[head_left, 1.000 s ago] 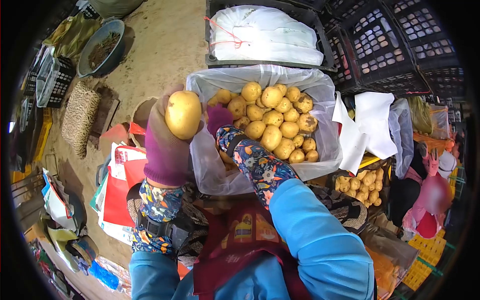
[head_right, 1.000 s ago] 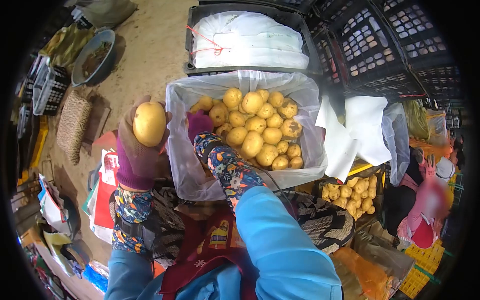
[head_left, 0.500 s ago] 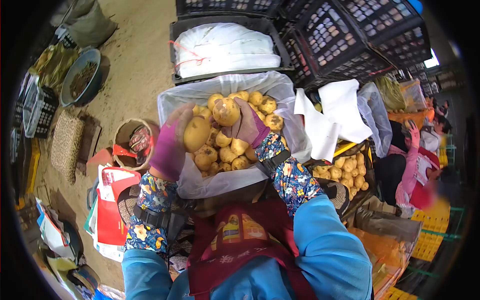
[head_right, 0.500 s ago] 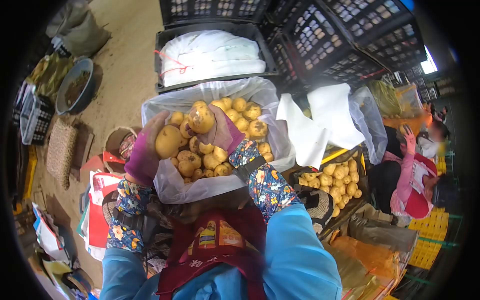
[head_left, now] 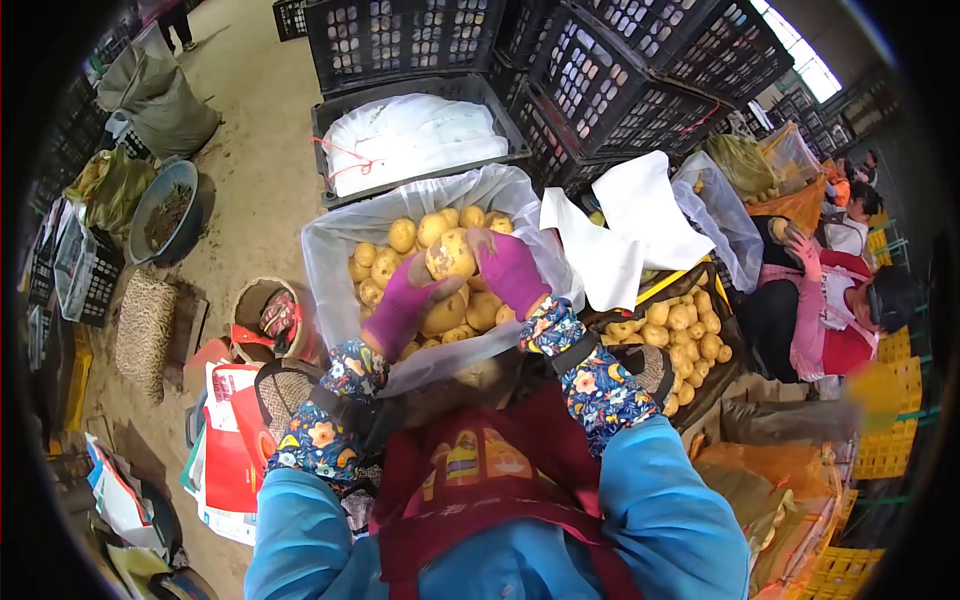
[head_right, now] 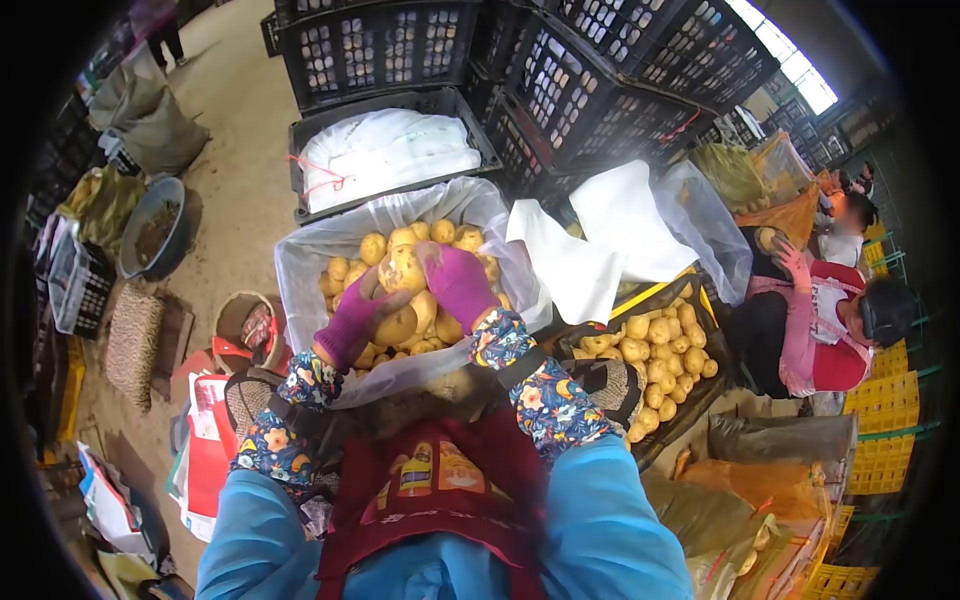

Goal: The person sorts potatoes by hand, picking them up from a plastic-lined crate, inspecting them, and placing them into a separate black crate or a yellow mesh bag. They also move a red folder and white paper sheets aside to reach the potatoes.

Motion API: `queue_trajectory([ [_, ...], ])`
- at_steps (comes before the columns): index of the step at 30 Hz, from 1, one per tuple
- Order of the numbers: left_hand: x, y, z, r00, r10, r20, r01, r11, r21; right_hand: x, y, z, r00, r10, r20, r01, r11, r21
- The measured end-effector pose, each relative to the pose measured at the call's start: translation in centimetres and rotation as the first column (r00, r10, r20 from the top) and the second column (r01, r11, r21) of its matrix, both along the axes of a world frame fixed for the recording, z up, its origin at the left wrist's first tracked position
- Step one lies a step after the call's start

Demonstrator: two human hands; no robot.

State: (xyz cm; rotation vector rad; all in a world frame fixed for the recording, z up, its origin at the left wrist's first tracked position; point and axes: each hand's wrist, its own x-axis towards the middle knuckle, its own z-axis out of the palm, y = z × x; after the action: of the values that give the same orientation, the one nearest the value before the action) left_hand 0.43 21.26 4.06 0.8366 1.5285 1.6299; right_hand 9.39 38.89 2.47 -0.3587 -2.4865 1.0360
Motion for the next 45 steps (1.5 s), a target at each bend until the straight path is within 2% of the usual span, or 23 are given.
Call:
queue_trajectory([
  [2, 0.1, 0.1, -0.7, 0.997, -0.001, 0.073, -0.005, 0.996, 0.086, -0.4, 0.5, 0.3, 0.994, -0.078, 0.08, 0.079, 0.997, -0.012],
  [3, 0.2, 0.1, -1.0, 0.994, -0.002, 0.112, -0.013, 0.991, 0.134, -0.3, 1.0, -0.1, 0.999, -0.009, 0.037, 0.009, 1.0, -0.023],
  [5, -0.3, -0.3, -1.3, 0.946, 0.143, -0.29, -0.154, 0.988, -0.015, -0.5, -0.2, 0.1, 0.999, -0.022, -0.047, 0.011, 0.974, -0.227],
  [6, -0.6, -0.6, -1.4, 0.857, 0.184, -0.482, -0.246, 0.967, -0.068, -0.8, -1.0, 0.1, 0.998, -0.039, -0.045, 0.03, 0.981, -0.189],
  [7, -0.5, -0.7, -0.5, 0.829, 0.157, -0.537, -0.294, 0.939, -0.179, -1.2, -2.1, 0.6, 0.997, -0.057, -0.044, 0.05, 0.987, -0.151],
  [9, 0.4, -0.8, 2.4, 0.777, 0.065, -0.626, -0.383, 0.838, -0.388, -1.8, -5.3, 4.2, 0.99, -0.135, 0.024, 0.127, 0.969, 0.212],
  [12, -0.1, -1.5, 1.5, 0.797, 0.158, -0.583, -0.336, 0.918, -0.21, -2.5, -4.8, 5.3, 0.982, -0.067, 0.176, 0.061, 0.997, 0.039],
  [15, -1.1, -1.0, -1.0, 0.808, 0.262, -0.528, -0.238, 0.965, 0.113, -2.5, -4.1, 4.9, 0.993, -0.006, 0.114, 0.009, 1.0, -0.026],
  [18, -1.2, -1.0, -0.5, 0.889, 0.203, -0.411, -0.179, 0.979, 0.095, -3.3, -1.4, 1.6, 0.995, 0.064, 0.07, -0.058, 0.995, -0.085],
  [21, -0.9, -1.3, -0.3, 0.896, 0.274, -0.349, -0.258, 0.962, 0.094, -4.0, -1.6, 1.5, 0.989, 0.042, -0.14, -0.078, 0.963, -0.258],
  [24, -0.9, -1.7, 0.2, 0.748, 0.304, -0.59, -0.387, 0.922, -0.015, -3.6, -4.4, 3.7, 0.978, -0.016, -0.209, -0.026, 0.98, -0.196],
  [27, -1.3, -1.3, -1.1, 0.744, 0.312, -0.591, -0.384, 0.923, 0.005, -2.6, -4.4, 5.1, 0.987, 0.153, 0.054, -0.143, 0.976, -0.163],
  [30, -1.1, -1.2, -1.5, 0.758, 0.347, -0.552, -0.32, 0.936, 0.149, -2.2, -4.0, 7.7, 0.94, 0.119, 0.32, -0.076, 0.987, -0.145],
  [33, -0.8, -1.4, -0.7, 0.819, 0.266, -0.508, -0.265, 0.961, 0.076, -3.6, 0.3, 1.1, 0.976, 0.203, -0.081, -0.215, 0.959, -0.185],
  [35, -1.4, -0.9, -1.3, 0.744, 0.243, -0.623, -0.318, 0.948, -0.009, -3.2, -2.0, 2.2, 0.997, 0.052, -0.064, -0.062, 0.986, -0.152],
  [36, -1.0, -1.1, -0.2, 0.878, 0.225, -0.422, -0.274, 0.96, -0.058, -3.1, -2.4, 2.7, 0.992, 0.123, -0.02, -0.125, 0.977, -0.175],
  [37, -1.6, -1.1, -1.0, 0.864, 0.174, -0.472, -0.239, 0.968, -0.081, -2.9, -2.8, 3.1, 0.981, 0.193, 0.023, -0.184, 0.962, -0.201],
  [38, -1.8, -0.5, -1.6, 0.753, 0.23, -0.616, -0.164, 0.973, 0.163, -2.1, -3.0, 4.3, 0.979, 0.174, 0.104, -0.157, 0.975, -0.156],
  [39, -1.6, -0.4, -1.3, 0.914, 0.15, -0.378, -0.091, 0.981, 0.169, -1.6, -3.0, 6.4, 0.97, 0.161, 0.183, -0.142, 0.983, -0.115],
  [40, -0.1, -0.2, 1.1, 0.965, 0.124, -0.233, -0.095, 0.987, 0.133, -1.3, -2.1, 7.2, 0.969, 0.139, 0.206, -0.119, 0.987, -0.106],
  [41, 0.5, 0.0, 1.7, 0.978, 0.123, -0.166, -0.11, 0.99, 0.086, -0.2, -1.0, 8.5, 0.975, 0.143, 0.172, -0.105, 0.972, -0.209],
  [42, 0.4, 0.2, 1.3, 0.985, 0.081, -0.152, -0.074, 0.996, 0.051, 0.6, 0.2, 9.9, 0.98, 0.151, 0.131, -0.105, 0.945, -0.31],
  [45, -1.2, 0.0, -3.2, 0.986, -0.018, -0.164, 0.003, 0.996, -0.092, 7.0, 4.5, 15.6, 0.993, 0.039, 0.108, 0.01, 0.906, -0.423],
])
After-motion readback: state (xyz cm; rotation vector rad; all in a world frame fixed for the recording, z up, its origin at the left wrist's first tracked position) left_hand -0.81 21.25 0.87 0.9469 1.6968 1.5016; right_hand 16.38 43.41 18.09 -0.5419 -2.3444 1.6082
